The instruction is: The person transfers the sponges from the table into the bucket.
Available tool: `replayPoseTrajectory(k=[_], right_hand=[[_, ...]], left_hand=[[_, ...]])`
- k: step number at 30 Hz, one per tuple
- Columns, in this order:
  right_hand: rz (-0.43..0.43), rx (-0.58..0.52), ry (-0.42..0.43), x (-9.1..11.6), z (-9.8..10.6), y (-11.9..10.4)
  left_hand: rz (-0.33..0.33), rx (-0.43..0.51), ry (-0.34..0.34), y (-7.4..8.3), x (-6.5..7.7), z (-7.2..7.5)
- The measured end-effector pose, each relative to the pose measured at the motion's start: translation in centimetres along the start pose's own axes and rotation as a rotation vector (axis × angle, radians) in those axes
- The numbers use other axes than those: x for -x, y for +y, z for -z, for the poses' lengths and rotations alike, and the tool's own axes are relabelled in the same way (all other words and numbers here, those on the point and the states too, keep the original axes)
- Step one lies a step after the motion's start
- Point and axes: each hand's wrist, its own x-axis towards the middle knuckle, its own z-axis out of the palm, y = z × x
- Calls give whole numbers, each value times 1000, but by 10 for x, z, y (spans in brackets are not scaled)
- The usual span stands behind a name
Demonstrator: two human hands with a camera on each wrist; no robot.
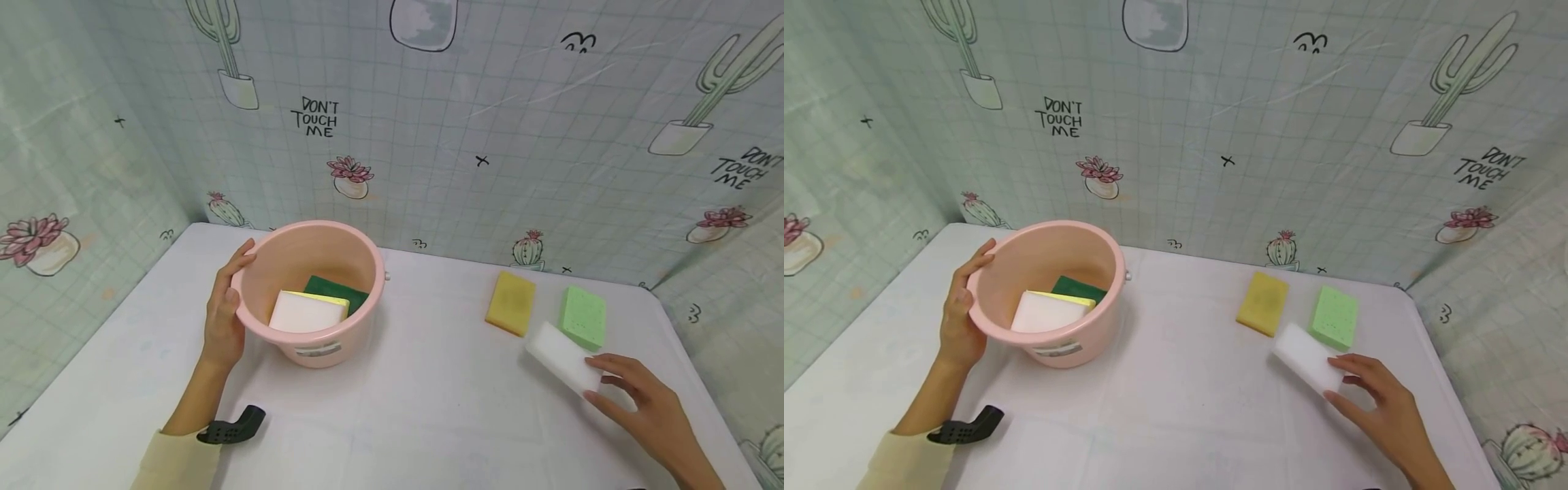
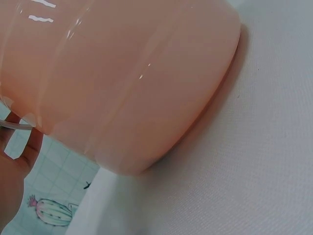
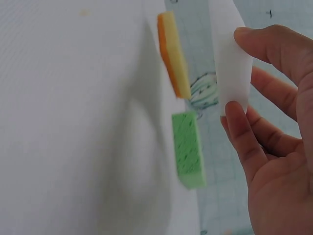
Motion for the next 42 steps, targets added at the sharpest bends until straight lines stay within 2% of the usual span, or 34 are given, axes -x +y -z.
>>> replayPoseTrajectory(k=[3,6,11,18,26,32,38,40,42], right_hand=[[57,16,5,-10,-2,-12],[102,78,16,-19,-5,-25],[124,147,15,-34,-10,-39],[153,93,16,-52,-19,-57],[275,32,14,-75,-29,-78],[312,1,5,-90,-36,-92],[368,-29,44,-104,-45,-108],[381,-41,52,-108,-46,-124],[400,-51,59,-112,-51,-129]], left_hand=[[13,5,9,1,0,0],[22,-2,12,1,1,0],[19,-2,4,1,0,0],[10,18,-3,-1,0,1],[4,15,1,-1,-1,1],[6,9,-1,-1,0,1],[4,1,2,-1,1,1],[5,-1,5,-1,2,0],[6,1,8,-1,2,0]])
